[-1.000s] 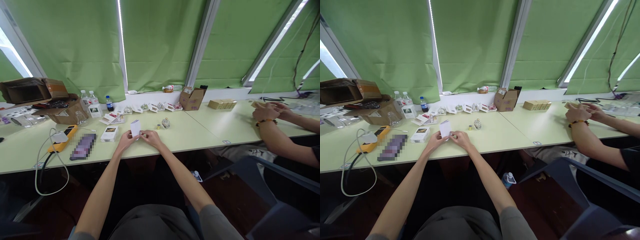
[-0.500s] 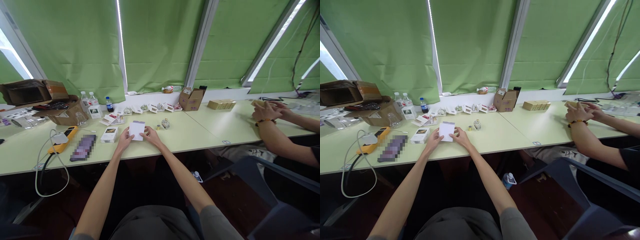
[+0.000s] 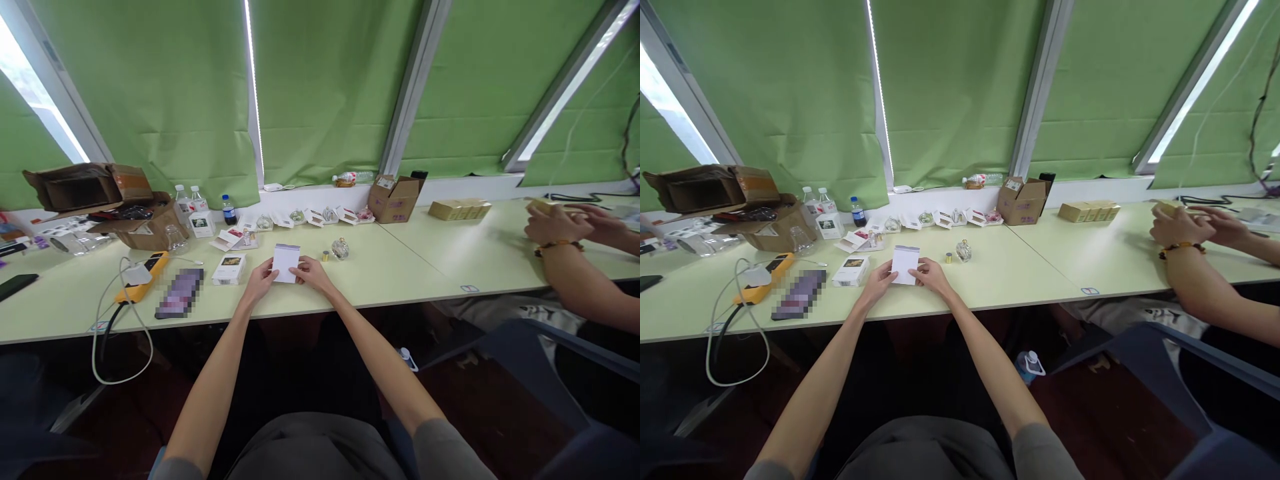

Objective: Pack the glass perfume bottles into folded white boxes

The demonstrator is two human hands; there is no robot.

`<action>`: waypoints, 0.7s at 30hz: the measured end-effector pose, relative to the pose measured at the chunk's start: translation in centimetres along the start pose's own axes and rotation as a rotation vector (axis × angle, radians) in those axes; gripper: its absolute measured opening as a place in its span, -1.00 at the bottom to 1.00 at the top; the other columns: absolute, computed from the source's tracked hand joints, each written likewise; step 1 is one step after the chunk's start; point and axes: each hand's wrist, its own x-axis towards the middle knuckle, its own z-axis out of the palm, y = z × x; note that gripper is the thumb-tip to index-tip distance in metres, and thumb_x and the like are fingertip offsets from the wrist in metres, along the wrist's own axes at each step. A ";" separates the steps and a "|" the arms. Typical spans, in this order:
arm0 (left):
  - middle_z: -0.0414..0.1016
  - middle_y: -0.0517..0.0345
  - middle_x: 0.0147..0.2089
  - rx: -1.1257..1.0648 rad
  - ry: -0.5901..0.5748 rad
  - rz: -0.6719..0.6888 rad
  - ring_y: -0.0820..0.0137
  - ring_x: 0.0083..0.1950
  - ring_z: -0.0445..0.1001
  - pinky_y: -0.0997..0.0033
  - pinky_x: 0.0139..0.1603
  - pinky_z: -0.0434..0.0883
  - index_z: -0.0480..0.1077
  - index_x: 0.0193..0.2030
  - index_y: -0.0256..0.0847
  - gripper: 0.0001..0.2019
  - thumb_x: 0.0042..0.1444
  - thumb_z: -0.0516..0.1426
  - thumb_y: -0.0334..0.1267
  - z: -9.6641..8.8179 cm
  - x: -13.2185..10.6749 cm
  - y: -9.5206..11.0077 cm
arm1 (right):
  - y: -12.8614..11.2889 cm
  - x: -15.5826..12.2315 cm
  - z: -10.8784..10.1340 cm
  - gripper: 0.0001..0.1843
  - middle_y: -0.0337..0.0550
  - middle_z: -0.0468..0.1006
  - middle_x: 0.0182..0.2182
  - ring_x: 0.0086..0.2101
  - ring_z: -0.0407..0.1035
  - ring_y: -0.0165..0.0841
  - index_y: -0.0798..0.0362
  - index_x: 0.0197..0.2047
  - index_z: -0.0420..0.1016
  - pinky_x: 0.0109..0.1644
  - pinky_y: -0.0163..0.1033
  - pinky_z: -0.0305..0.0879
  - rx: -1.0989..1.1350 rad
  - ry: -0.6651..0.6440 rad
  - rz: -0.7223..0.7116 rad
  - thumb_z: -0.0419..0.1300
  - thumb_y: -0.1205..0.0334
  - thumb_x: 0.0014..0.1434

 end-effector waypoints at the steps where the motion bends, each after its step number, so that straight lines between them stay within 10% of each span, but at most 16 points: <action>1: 0.44 -0.04 0.12 0.001 -0.011 0.003 0.21 0.05 0.46 0.16 0.06 0.41 0.30 0.18 -0.26 -0.48 0.12 0.10 -0.05 0.0 -0.1 0.2 | 0.0 0.0 0.0 -0.45 -0.16 0.55 -0.46 -0.56 0.42 -0.41 0.11 -0.03 0.39 -0.51 -0.32 0.41 0.004 -0.005 -0.003 0.33 -0.04 -0.01; 6: 0.45 -0.02 0.10 0.063 0.053 -0.014 0.23 0.04 0.45 0.20 0.06 0.39 0.30 0.18 -0.23 -0.48 0.17 0.05 0.02 0.2 -0.2 0.8 | 0.3 0.2 0.0 -0.50 -0.18 0.53 -0.51 -0.56 0.41 -0.41 0.12 -0.07 0.40 -0.50 -0.32 0.39 0.020 -0.017 -0.003 0.31 -0.03 0.02; 14: 0.39 -0.08 0.04 0.500 0.583 0.079 0.15 0.17 0.30 0.10 0.23 0.19 0.36 0.00 -0.18 -0.68 0.21 0.01 -0.08 -0.6 -0.9 0.9 | 0.9 0.6 -0.2 -0.55 -0.15 0.54 -0.48 -0.56 0.41 -0.42 0.13 -0.10 0.39 -0.55 -0.35 0.37 0.041 0.032 0.024 0.32 0.05 0.02; 21: 0.24 -0.17 0.17 0.930 0.639 0.073 0.06 0.34 0.02 -0.08 0.35 -0.13 0.35 0.01 -0.23 -0.70 0.15 0.03 -0.25 -2.0 -1.0 0.7 | 0.7 0.5 -0.3 -0.55 -0.14 0.56 -0.45 -0.57 0.40 -0.44 0.13 -0.11 0.41 -0.56 -0.38 0.36 0.031 0.052 0.042 0.33 0.04 0.01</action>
